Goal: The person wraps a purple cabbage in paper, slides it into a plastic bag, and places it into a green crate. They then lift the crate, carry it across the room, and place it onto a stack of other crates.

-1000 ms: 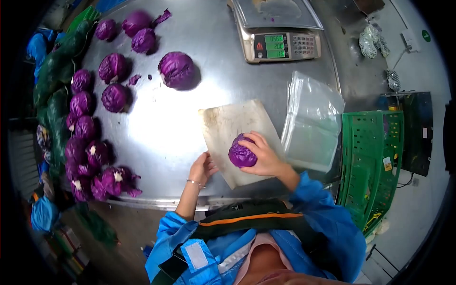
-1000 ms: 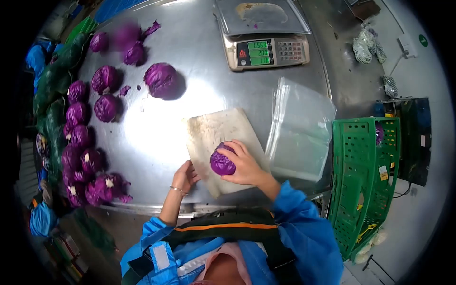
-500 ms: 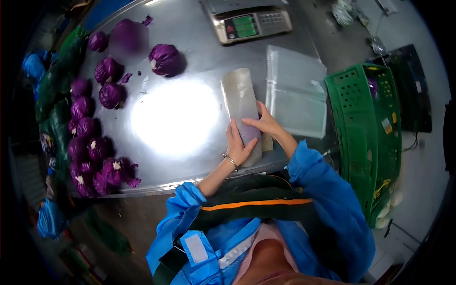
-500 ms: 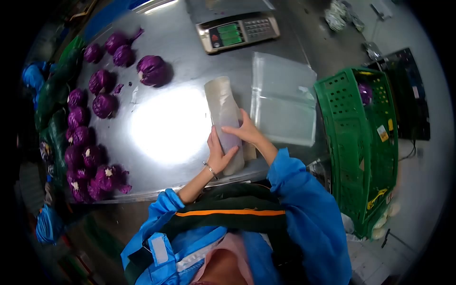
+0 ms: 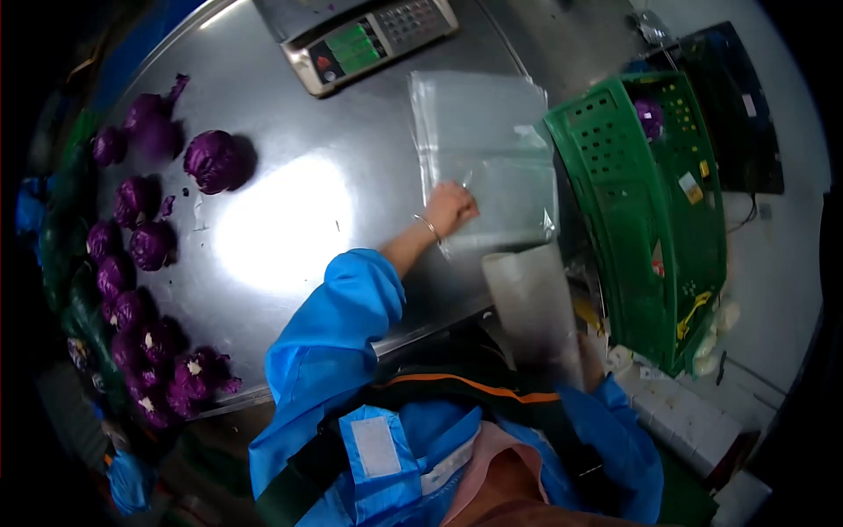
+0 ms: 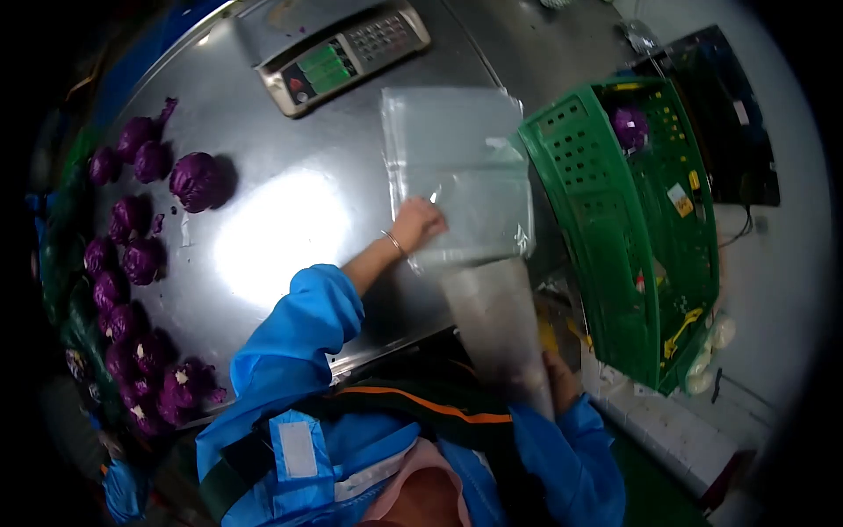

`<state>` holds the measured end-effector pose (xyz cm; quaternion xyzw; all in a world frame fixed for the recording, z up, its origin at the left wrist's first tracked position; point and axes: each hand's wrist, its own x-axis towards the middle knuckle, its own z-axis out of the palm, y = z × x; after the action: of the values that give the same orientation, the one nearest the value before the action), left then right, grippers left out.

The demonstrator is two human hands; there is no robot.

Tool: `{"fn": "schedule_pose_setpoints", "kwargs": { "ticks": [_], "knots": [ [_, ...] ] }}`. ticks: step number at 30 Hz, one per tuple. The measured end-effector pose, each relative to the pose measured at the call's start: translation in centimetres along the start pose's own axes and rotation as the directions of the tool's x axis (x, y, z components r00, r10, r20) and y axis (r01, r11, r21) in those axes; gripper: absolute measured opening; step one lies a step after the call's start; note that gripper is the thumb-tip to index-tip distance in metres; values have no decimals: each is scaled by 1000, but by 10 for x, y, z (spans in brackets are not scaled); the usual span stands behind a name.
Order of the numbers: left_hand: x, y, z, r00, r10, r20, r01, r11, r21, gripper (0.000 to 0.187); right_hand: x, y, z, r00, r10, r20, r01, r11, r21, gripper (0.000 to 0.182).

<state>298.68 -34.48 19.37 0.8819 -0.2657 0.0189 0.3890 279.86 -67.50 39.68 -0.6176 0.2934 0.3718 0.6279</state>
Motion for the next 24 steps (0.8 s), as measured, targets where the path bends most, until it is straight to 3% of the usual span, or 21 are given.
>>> {"fn": "schedule_pose_setpoints", "kwargs": {
  "ticks": [2,3,4,7,13,17,20,22,23,24],
  "knots": [
    [-2,-10,8,999,-54,-5,54,994,-95,17,-12,-5,35,980,45,194,-76,985,157,67],
    [2,-11,2,997,-79,-8,77,987,-139,15,-11,-8,46,971,58,232,-104,976,190,72],
    [4,-4,-11,995,-102,-13,98,980,-175,13,-11,-12,52,964,178,197,-224,943,247,92],
    [-19,45,-66,956,-51,-289,45,999,-28,10,34,15,22,905,61,421,-106,991,84,95],
    [-126,91,-98,990,-16,139,-28,949,315,20,56,11,57,813,98,574,-56,994,-91,99],
    [-149,85,-83,962,-272,-33,273,937,218,25,58,6,73,836,94,541,-85,996,-41,98],
    [-152,96,-89,876,-276,-395,326,943,63,39,56,-30,116,902,-14,432,99,980,-175,94],
    [-146,102,-87,890,-241,-387,288,955,66,52,75,-31,152,926,-197,323,312,881,-355,90],
    [-139,107,-87,889,-242,-390,281,959,46,53,91,-23,170,881,-399,253,470,682,-560,89],
    [-135,109,-87,888,-241,-393,273,961,28,54,106,-15,189,773,-589,235,538,413,-735,88]
  ]
}}
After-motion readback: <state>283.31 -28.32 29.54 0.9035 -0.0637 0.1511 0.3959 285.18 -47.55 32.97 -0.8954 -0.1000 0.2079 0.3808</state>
